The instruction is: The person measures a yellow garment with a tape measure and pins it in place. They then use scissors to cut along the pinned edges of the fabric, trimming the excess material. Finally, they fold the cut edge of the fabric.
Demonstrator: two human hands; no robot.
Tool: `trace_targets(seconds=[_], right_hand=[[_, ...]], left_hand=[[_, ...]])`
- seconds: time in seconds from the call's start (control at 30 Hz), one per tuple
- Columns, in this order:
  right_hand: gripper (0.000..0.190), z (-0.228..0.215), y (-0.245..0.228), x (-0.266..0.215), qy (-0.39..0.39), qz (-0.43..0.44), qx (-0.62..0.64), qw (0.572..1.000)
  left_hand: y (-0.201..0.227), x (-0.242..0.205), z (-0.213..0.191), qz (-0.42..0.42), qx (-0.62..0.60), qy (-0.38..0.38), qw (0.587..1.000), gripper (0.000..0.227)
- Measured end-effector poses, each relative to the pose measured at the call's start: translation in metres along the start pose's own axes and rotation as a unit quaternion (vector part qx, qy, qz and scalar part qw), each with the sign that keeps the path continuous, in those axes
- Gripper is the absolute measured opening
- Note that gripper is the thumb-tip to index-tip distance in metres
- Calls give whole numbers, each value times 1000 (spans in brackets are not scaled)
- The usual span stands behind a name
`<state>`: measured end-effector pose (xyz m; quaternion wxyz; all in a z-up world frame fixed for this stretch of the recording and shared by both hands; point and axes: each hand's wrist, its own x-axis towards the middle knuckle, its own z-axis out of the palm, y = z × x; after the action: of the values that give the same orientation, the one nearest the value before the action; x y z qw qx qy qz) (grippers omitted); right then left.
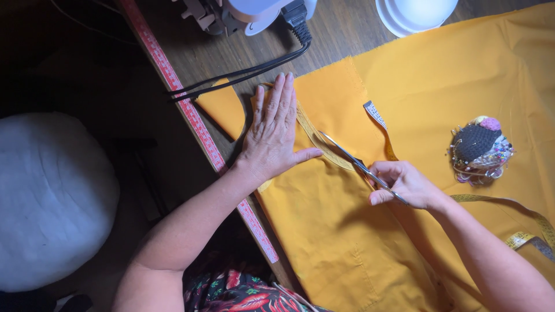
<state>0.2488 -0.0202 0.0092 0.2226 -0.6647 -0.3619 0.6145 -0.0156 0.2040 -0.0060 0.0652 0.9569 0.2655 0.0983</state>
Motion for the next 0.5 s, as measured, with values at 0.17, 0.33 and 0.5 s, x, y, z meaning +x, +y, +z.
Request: trace_targets(seconds=[0.17, 0.33, 0.5], right_hand=[[39, 0, 8, 1, -10, -16, 40, 999], [37, -2, 44, 10, 14, 3, 41, 999], [41, 0, 54, 20, 33, 21, 41, 998]], left_hand=[[1, 0, 1, 0, 19, 9, 1000, 134], [1, 1, 6, -5, -17, -2, 1000, 136], [0, 1, 9, -5, -54, -9, 998, 135]])
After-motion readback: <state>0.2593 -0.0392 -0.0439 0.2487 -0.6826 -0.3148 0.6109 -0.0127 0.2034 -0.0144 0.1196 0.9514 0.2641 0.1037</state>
